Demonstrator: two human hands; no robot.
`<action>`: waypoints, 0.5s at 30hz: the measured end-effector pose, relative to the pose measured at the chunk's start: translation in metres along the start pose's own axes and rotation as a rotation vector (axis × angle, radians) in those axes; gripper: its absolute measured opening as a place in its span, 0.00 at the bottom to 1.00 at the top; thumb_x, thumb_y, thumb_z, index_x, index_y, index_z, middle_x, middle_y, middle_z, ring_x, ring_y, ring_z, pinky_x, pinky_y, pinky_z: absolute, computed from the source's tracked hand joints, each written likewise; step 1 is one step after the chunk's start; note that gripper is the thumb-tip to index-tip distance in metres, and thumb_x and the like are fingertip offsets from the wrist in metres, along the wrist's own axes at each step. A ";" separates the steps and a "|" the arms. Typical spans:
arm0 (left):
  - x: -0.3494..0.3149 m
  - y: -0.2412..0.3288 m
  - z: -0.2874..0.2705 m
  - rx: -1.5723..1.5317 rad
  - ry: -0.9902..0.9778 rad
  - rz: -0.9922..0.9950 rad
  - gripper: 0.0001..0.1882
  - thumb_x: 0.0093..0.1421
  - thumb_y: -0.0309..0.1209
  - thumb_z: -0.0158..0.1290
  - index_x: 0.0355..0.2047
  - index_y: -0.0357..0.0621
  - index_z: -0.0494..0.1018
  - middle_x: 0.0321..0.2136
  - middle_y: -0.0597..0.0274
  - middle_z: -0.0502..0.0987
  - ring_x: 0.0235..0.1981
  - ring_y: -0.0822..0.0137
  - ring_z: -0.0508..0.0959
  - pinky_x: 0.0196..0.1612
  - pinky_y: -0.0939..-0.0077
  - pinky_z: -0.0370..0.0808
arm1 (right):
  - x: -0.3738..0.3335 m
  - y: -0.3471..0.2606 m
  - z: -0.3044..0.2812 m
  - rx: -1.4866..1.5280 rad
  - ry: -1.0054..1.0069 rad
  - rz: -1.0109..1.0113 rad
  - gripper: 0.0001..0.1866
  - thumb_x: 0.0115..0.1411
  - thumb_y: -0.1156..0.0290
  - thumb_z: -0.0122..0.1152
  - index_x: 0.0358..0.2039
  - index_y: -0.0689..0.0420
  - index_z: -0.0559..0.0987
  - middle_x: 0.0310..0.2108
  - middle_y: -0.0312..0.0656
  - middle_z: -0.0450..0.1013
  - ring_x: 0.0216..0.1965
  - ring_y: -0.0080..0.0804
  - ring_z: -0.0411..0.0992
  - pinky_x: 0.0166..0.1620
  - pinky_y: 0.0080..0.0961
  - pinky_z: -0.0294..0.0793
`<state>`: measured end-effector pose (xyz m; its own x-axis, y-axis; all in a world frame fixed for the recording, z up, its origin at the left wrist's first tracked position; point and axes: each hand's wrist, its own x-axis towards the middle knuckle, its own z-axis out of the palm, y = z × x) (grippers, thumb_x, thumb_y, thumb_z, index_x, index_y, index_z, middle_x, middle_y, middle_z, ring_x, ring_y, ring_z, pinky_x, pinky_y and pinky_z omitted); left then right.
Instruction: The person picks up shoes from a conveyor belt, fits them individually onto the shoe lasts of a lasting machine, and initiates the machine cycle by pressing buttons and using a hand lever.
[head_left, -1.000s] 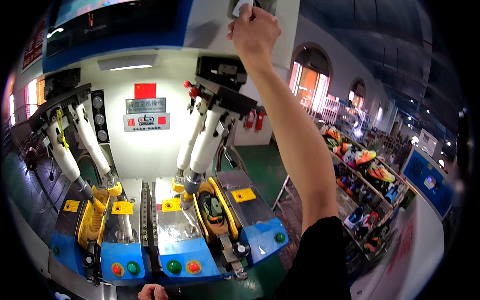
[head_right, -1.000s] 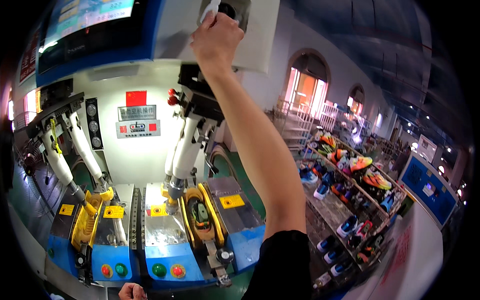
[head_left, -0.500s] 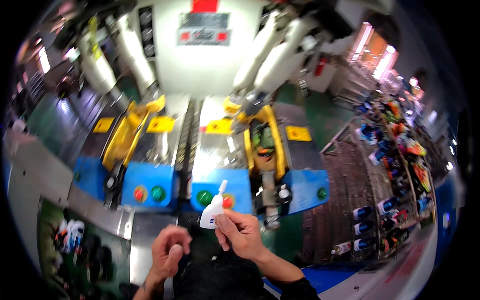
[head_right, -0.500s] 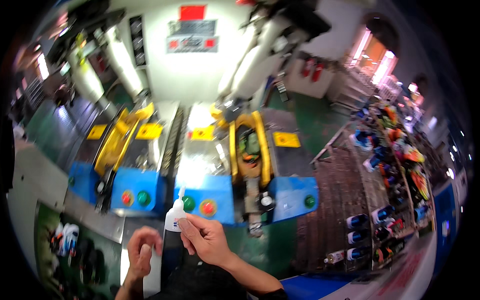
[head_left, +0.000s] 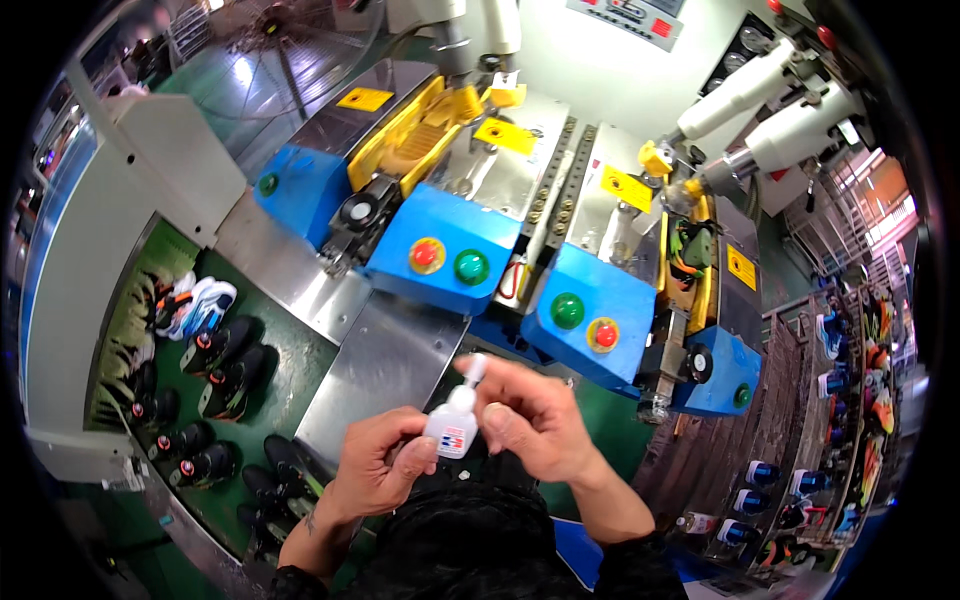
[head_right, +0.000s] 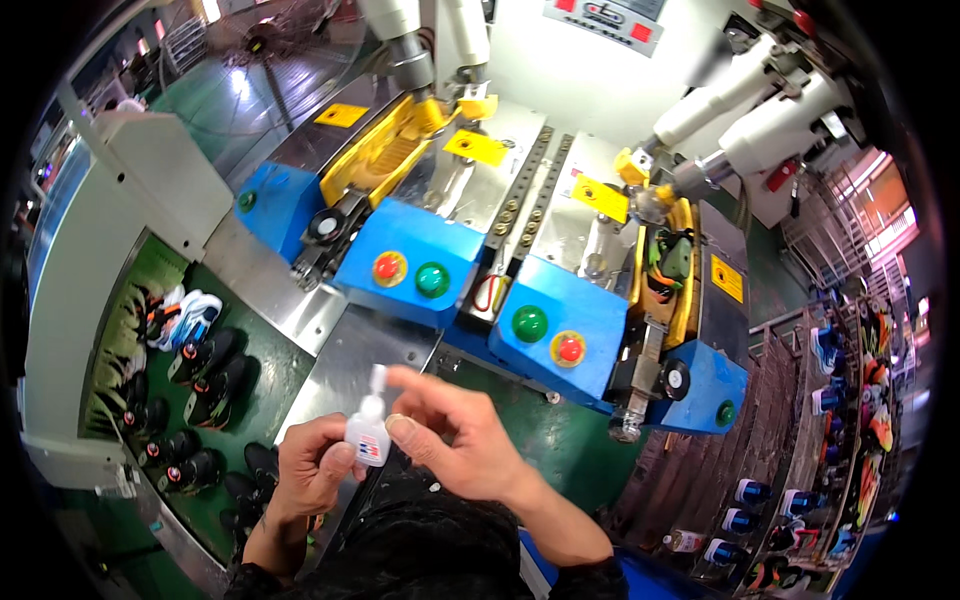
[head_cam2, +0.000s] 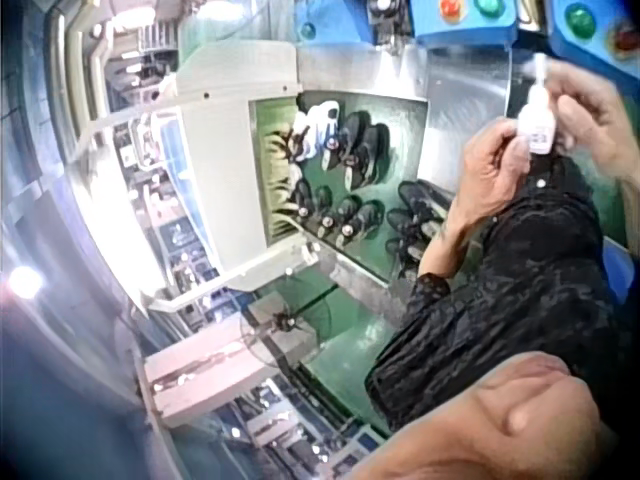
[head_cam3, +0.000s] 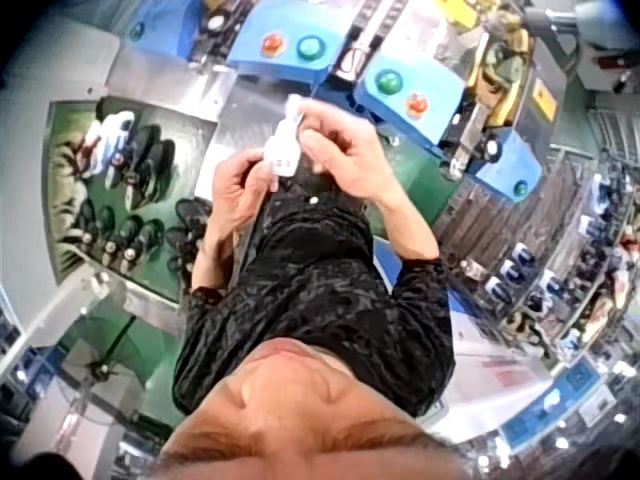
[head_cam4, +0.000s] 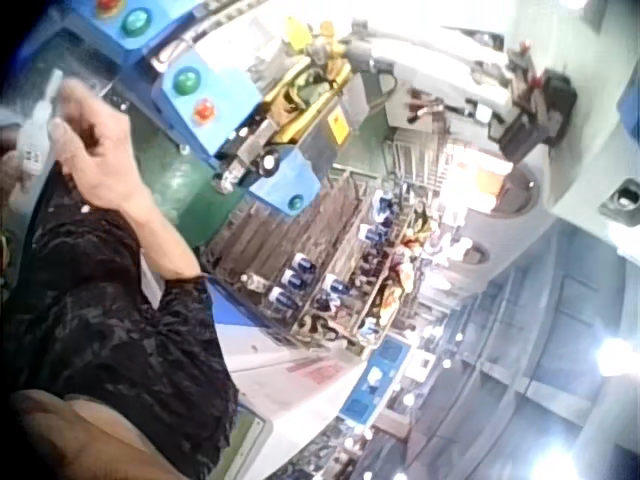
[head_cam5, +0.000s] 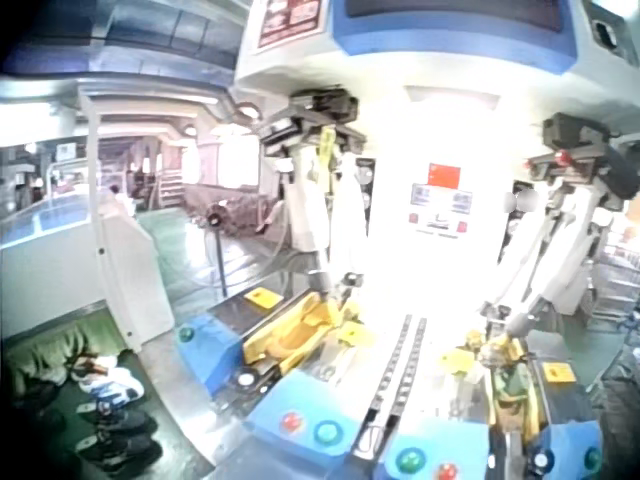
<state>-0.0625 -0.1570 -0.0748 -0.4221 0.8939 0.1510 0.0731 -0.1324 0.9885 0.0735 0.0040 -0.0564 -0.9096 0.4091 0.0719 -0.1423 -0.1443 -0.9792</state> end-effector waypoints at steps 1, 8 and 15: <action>-0.006 0.000 -0.008 0.034 -0.012 -0.010 0.08 0.65 0.28 0.51 0.37 0.35 0.75 0.24 0.61 0.75 0.22 0.75 0.74 0.26 0.81 0.69 | 0.007 -0.002 0.005 0.000 -0.014 -0.024 0.20 0.66 0.73 0.55 0.57 0.62 0.71 0.26 0.32 0.72 0.22 0.11 0.65 0.25 0.12 0.64; -0.032 -0.009 -0.050 0.271 -0.060 -0.050 0.06 0.61 0.24 0.54 0.38 0.34 0.74 0.25 0.56 0.76 0.23 0.64 0.76 0.28 0.73 0.71 | 0.017 0.030 0.035 -0.064 -0.128 0.155 0.09 0.66 0.71 0.56 0.41 0.63 0.78 0.22 0.32 0.74 0.20 0.13 0.70 0.22 0.13 0.67; -0.064 -0.072 -0.040 0.355 0.373 -0.277 0.09 0.63 0.26 0.53 0.40 0.32 0.74 0.29 0.58 0.77 0.30 0.68 0.77 0.36 0.76 0.74 | -0.002 0.178 0.028 0.314 0.494 0.282 0.11 0.67 0.69 0.54 0.43 0.64 0.76 0.28 0.44 0.76 0.26 0.29 0.78 0.29 0.23 0.78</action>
<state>-0.0771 -0.2217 -0.1549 -0.7536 0.6550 -0.0559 0.1858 0.2938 0.9376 0.0386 -0.0479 -0.2258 -0.6526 0.6725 -0.3492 -0.0995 -0.5329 -0.8403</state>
